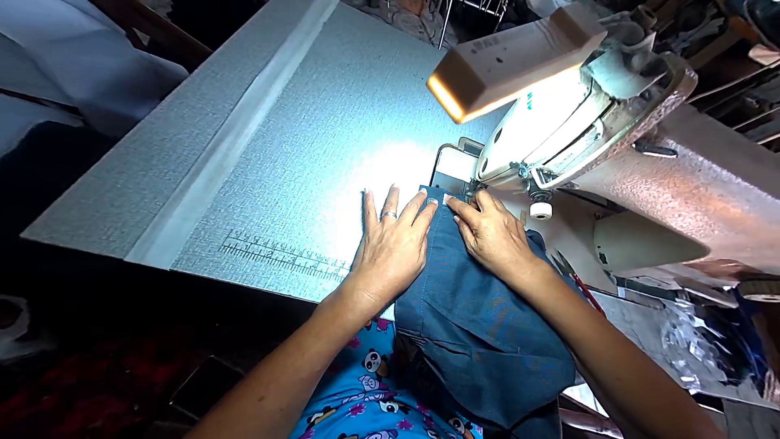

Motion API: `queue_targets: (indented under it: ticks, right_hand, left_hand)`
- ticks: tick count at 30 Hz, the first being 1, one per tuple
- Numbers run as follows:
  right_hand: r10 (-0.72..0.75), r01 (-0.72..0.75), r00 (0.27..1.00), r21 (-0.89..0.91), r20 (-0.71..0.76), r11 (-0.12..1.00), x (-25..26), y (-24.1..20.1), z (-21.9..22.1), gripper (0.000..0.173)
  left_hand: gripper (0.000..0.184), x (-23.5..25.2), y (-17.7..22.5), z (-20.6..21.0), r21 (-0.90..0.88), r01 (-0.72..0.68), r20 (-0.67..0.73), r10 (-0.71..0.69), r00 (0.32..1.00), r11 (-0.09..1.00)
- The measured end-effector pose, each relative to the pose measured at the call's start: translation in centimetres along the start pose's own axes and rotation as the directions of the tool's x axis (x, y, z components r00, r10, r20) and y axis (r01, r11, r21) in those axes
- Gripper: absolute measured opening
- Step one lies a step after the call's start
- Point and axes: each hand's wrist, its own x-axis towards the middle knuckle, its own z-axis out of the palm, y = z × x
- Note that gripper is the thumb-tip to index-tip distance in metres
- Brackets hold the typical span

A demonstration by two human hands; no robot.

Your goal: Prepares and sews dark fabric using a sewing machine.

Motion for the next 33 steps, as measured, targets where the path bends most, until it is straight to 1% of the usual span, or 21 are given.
queue_targets:
  ticks: [3,6,9,12,14,17,21,25,33]
  right_hand:
    - [0.008,-0.008,1.000,-0.001,-0.011,1.000,0.0,-0.2,0.1,0.032]
    - [-0.006,0.006,1.000,0.012,-0.015,1.000,-0.1,-0.1,0.3,0.034]
    - [-0.003,0.006,0.999,0.074,-0.039,0.997,-0.3,0.3,0.1,0.038]
    - [0.001,0.016,0.993,0.145,-0.120,0.989,-0.7,0.7,0.4,0.031]
    - [-0.009,0.031,0.990,0.154,-0.142,0.988,-0.8,0.9,0.6,0.028]
    - [-0.019,0.040,0.988,0.138,-0.151,0.990,-0.7,1.0,0.9,0.028]
    - [-0.008,0.020,0.992,0.092,-0.123,0.996,-0.6,0.6,1.0,0.031]
    - [0.006,-0.001,0.996,0.051,-0.094,0.999,-0.5,0.2,0.9,0.031]
    - [0.008,-0.007,0.997,0.023,-0.073,1.000,-0.3,-0.2,0.8,0.032]
  left_hand:
    - [0.045,0.0,0.0,0.1,0.002,-0.004,-0.015,0.004,1.000,1.000]
    - [0.046,0.0,0.0,0.0,0.000,0.002,0.003,-0.002,1.000,1.000]
    - [0.045,0.3,0.0,0.0,0.005,-0.007,0.008,0.007,1.000,1.000]
    - [0.046,0.5,-0.1,-0.7,0.026,-0.020,0.073,0.018,0.997,0.999]
    - [0.047,0.7,-0.3,-0.7,0.031,-0.051,0.065,0.049,0.997,0.998]
    - [0.049,0.8,-0.6,-0.4,0.043,-0.070,0.059,0.068,0.996,0.997]
    - [0.050,0.7,-0.9,0.0,0.058,-0.084,0.031,0.083,0.996,0.995]
    - [0.051,0.6,-0.7,0.0,0.048,-0.070,0.038,0.068,0.997,0.996]
    - [0.052,0.6,-0.7,0.1,0.058,-0.065,0.041,0.062,0.997,0.996]
